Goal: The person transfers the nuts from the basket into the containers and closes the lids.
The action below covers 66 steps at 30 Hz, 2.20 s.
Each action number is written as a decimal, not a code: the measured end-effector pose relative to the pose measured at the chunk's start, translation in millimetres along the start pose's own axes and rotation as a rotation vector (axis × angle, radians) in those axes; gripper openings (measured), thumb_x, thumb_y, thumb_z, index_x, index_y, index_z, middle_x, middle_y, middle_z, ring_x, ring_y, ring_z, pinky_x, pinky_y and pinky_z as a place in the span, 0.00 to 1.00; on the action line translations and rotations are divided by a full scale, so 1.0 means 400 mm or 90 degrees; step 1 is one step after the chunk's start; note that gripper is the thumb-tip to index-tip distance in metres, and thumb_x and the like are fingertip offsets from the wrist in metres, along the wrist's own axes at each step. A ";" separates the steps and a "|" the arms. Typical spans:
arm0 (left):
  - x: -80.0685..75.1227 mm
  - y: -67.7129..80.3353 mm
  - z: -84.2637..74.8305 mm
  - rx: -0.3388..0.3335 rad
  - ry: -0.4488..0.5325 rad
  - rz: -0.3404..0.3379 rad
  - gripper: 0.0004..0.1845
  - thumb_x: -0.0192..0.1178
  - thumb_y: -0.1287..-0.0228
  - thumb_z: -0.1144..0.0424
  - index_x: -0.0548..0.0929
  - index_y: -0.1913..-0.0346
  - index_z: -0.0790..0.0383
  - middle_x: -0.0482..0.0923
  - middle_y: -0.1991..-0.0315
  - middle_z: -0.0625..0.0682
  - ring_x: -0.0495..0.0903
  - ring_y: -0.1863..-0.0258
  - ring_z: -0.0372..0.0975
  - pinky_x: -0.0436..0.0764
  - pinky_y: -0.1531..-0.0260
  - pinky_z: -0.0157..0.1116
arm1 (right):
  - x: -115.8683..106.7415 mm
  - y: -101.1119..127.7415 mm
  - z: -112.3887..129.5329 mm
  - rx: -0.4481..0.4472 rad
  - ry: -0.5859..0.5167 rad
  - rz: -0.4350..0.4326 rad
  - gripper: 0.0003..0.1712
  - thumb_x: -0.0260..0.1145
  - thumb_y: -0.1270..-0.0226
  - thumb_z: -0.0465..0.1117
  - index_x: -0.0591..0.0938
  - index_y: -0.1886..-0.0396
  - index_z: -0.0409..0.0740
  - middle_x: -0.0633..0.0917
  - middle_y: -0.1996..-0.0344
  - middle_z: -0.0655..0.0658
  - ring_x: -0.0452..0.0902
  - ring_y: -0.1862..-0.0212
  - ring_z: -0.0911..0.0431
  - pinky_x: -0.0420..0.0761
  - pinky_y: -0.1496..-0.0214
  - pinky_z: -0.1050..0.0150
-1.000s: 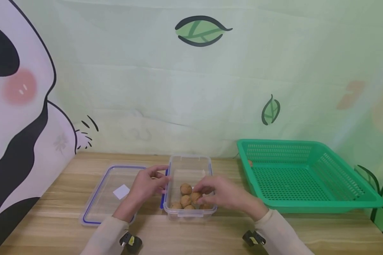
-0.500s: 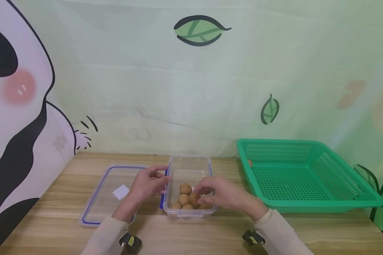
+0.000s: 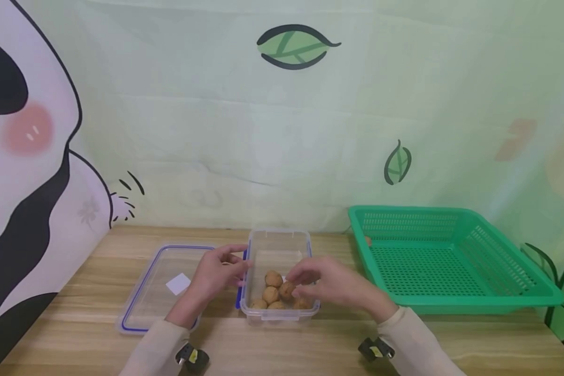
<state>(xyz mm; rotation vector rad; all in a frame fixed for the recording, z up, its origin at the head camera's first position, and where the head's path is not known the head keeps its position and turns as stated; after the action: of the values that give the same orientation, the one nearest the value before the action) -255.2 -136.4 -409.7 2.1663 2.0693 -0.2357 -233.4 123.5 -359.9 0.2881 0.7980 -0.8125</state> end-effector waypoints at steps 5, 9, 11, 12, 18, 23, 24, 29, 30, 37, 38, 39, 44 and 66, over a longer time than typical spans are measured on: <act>0.002 0.002 -0.001 -0.004 0.003 0.002 0.24 0.70 0.29 0.71 0.81 0.33 0.69 0.83 0.56 0.63 0.86 0.69 0.44 0.93 0.67 0.40 | -0.035 0.012 0.015 -0.019 -0.029 -0.029 0.14 0.73 0.26 0.39 0.88 0.46 0.39 0.90 0.51 0.45 0.86 0.47 0.53 0.86 0.38 0.54; 0.001 0.003 -0.003 -0.005 0.003 0.003 0.24 0.70 0.29 0.71 0.81 0.33 0.70 0.82 0.56 0.63 0.86 0.68 0.43 0.93 0.67 0.40 | -0.079 0.025 0.034 -0.033 -0.064 -0.063 0.14 0.74 0.28 0.39 0.88 0.46 0.41 0.91 0.52 0.48 0.87 0.48 0.54 0.88 0.42 0.59; 0.001 0.004 -0.004 -0.006 0.005 0.002 0.24 0.70 0.29 0.71 0.81 0.33 0.70 0.82 0.56 0.62 0.86 0.68 0.43 0.93 0.67 0.40 | -0.104 0.030 0.044 -0.032 -0.074 -0.073 0.15 0.75 0.28 0.39 0.88 0.45 0.41 0.91 0.51 0.48 0.87 0.48 0.54 0.88 0.42 0.59; 0.001 0.004 -0.004 -0.008 0.005 0.001 0.24 0.70 0.29 0.71 0.81 0.33 0.69 0.82 0.56 0.62 0.86 0.68 0.43 0.93 0.67 0.40 | -0.116 0.033 0.048 -0.027 -0.075 -0.078 0.15 0.75 0.28 0.39 0.88 0.44 0.42 0.90 0.50 0.49 0.87 0.48 0.54 0.88 0.42 0.60; 0.001 0.003 -0.004 -0.007 0.004 0.000 0.24 0.70 0.29 0.71 0.81 0.32 0.69 0.82 0.56 0.63 0.86 0.67 0.44 0.93 0.67 0.40 | -0.188 0.050 0.068 -0.014 -0.036 -0.104 0.16 0.75 0.27 0.42 0.88 0.43 0.45 0.90 0.48 0.49 0.87 0.47 0.55 0.88 0.42 0.60; 0.002 0.002 -0.003 -0.009 -0.001 -0.005 0.24 0.70 0.29 0.71 0.81 0.33 0.68 0.82 0.56 0.63 0.86 0.67 0.45 0.92 0.67 0.39 | -0.241 0.058 0.063 0.014 -0.010 -0.124 0.16 0.76 0.28 0.43 0.89 0.44 0.49 0.90 0.49 0.52 0.87 0.47 0.56 0.87 0.42 0.57; 0.002 0.002 -0.002 -0.007 -0.002 -0.005 0.24 0.70 0.29 0.71 0.81 0.33 0.69 0.82 0.56 0.63 0.86 0.67 0.45 0.92 0.67 0.39 | -0.249 0.060 0.060 0.020 -0.004 -0.126 0.16 0.76 0.28 0.44 0.89 0.43 0.49 0.90 0.48 0.53 0.86 0.47 0.57 0.87 0.41 0.56; 0.001 0.000 0.000 -0.014 0.003 -0.008 0.24 0.70 0.29 0.71 0.81 0.33 0.68 0.83 0.56 0.63 0.86 0.67 0.45 0.93 0.67 0.39 | -0.288 0.066 0.041 0.048 0.017 -0.128 0.17 0.76 0.28 0.44 0.88 0.43 0.50 0.90 0.47 0.51 0.86 0.47 0.56 0.89 0.46 0.56; 0.001 0.000 0.001 -0.014 0.002 -0.007 0.24 0.70 0.29 0.71 0.81 0.33 0.68 0.83 0.56 0.63 0.86 0.67 0.45 0.93 0.66 0.39 | -0.296 0.067 0.036 0.052 0.016 -0.128 0.17 0.76 0.28 0.44 0.88 0.42 0.49 0.90 0.47 0.50 0.86 0.48 0.54 0.90 0.50 0.57; 0.000 0.002 0.000 -0.013 0.004 -0.005 0.24 0.70 0.29 0.71 0.81 0.32 0.68 0.83 0.56 0.63 0.86 0.67 0.44 0.93 0.66 0.39 | -0.347 0.065 -0.015 0.071 0.029 -0.139 0.18 0.74 0.26 0.48 0.88 0.42 0.48 0.89 0.47 0.48 0.86 0.50 0.47 0.88 0.49 0.53; 0.000 0.003 -0.001 -0.013 0.003 -0.004 0.24 0.70 0.29 0.70 0.81 0.32 0.68 0.83 0.56 0.63 0.86 0.67 0.44 0.93 0.66 0.39 | -0.353 0.066 -0.024 0.075 0.034 -0.142 0.18 0.74 0.26 0.49 0.88 0.42 0.48 0.89 0.46 0.48 0.86 0.47 0.49 0.87 0.44 0.51; 0.000 0.004 -0.001 -0.012 0.004 -0.003 0.24 0.70 0.29 0.71 0.81 0.32 0.69 0.83 0.56 0.64 0.86 0.67 0.44 0.93 0.67 0.39 | -0.358 0.067 -0.033 0.079 0.039 -0.145 0.19 0.74 0.26 0.50 0.88 0.41 0.48 0.89 0.46 0.48 0.85 0.44 0.51 0.85 0.39 0.49; 0.000 0.003 -0.002 -0.010 0.003 -0.003 0.24 0.70 0.29 0.71 0.81 0.32 0.69 0.83 0.56 0.64 0.86 0.68 0.44 0.93 0.67 0.39 | -0.379 0.074 -0.079 0.111 0.033 -0.155 0.22 0.74 0.26 0.53 0.87 0.40 0.49 0.89 0.44 0.47 0.81 0.37 0.49 0.79 0.32 0.40; 0.000 -0.002 0.004 -0.008 0.004 -0.005 0.24 0.70 0.29 0.70 0.81 0.32 0.68 0.83 0.56 0.63 0.86 0.67 0.44 0.93 0.66 0.40 | -0.421 0.089 -0.255 0.206 0.029 -0.125 0.26 0.70 0.23 0.54 0.84 0.35 0.43 0.85 0.37 0.41 0.76 0.33 0.41 0.73 0.29 0.31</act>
<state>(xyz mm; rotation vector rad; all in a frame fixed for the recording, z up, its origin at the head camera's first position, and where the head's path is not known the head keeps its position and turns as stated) -256.1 -136.8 -411.0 2.1542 2.0780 -0.2181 -331.6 290.1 -308.2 0.5228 0.7428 -1.1255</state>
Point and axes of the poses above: each hand's wrist, its own y-axis away from the middle knuckle, its own x-axis out of the palm, z = x × y, the point moved 3 cm from there along -y, towards the middle knuckle
